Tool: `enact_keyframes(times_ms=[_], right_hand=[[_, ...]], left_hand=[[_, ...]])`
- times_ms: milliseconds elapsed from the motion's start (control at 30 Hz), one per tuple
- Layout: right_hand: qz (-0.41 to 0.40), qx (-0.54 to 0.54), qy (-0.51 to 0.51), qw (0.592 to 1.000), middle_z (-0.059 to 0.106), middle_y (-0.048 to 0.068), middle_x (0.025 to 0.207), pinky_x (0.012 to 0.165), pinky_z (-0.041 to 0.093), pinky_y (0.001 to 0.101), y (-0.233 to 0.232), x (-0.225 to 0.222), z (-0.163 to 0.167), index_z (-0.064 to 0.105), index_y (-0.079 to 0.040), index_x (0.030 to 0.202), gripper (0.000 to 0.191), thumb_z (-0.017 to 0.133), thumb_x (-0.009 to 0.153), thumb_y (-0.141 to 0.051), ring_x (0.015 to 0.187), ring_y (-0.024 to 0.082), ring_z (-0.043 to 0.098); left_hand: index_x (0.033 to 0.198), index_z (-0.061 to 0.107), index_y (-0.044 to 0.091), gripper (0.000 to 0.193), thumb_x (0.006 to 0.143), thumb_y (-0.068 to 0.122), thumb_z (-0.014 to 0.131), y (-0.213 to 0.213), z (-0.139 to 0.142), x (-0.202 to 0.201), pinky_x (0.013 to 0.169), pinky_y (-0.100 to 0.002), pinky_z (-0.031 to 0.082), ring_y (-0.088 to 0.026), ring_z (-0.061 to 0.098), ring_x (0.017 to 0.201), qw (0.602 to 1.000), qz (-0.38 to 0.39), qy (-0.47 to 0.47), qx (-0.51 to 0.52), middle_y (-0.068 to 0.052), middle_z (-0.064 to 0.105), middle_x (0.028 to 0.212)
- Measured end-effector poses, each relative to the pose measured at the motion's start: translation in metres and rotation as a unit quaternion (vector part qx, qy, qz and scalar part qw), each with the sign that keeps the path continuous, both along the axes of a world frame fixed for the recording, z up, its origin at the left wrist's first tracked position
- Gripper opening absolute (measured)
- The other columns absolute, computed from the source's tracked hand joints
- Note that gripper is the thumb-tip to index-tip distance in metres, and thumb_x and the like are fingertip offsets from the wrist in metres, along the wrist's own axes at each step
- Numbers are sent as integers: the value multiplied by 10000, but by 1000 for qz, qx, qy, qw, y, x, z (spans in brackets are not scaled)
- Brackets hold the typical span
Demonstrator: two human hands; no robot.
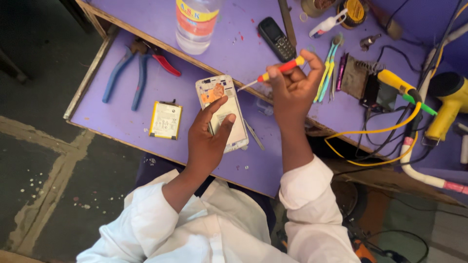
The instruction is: The person uses a screwdriver to remove screws from the back of a disassembled smartphone. They carefully unscrew multiple fasteners around the device's frame and place them on the workbench. The phone remains open with internal components visible throughout the clip.
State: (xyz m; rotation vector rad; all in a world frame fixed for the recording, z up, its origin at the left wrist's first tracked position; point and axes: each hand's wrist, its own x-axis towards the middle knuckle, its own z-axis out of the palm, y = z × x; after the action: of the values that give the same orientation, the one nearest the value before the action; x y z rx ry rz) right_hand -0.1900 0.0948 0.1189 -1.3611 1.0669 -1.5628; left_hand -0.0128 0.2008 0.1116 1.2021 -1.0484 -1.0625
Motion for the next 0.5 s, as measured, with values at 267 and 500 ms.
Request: enact_keyframes(times_ms=[267, 500], right_hand=[[-4, 29, -14, 999, 723, 166, 1046, 849, 634, 306, 76, -10, -1, 315, -86, 1430, 619, 763, 1004, -59, 907, 168, 725], [-6, 18, -2, 1000, 727, 173, 1036, 859, 626, 300, 93, -17, -7, 336, -79, 1424, 620, 792, 1004, -83, 911, 168, 726]], left_hand=[[1372, 650, 52, 409, 1008, 230, 710, 30, -1, -18, 1100, -330, 468, -203, 614, 1295, 999, -33, 24, -8, -126, 646, 1378], [1285, 705, 44, 350, 968, 188, 747, 41, -1, -26, 1053, -315, 501, -199, 644, 1238, 999, -28, 26, 5, -121, 665, 1328]])
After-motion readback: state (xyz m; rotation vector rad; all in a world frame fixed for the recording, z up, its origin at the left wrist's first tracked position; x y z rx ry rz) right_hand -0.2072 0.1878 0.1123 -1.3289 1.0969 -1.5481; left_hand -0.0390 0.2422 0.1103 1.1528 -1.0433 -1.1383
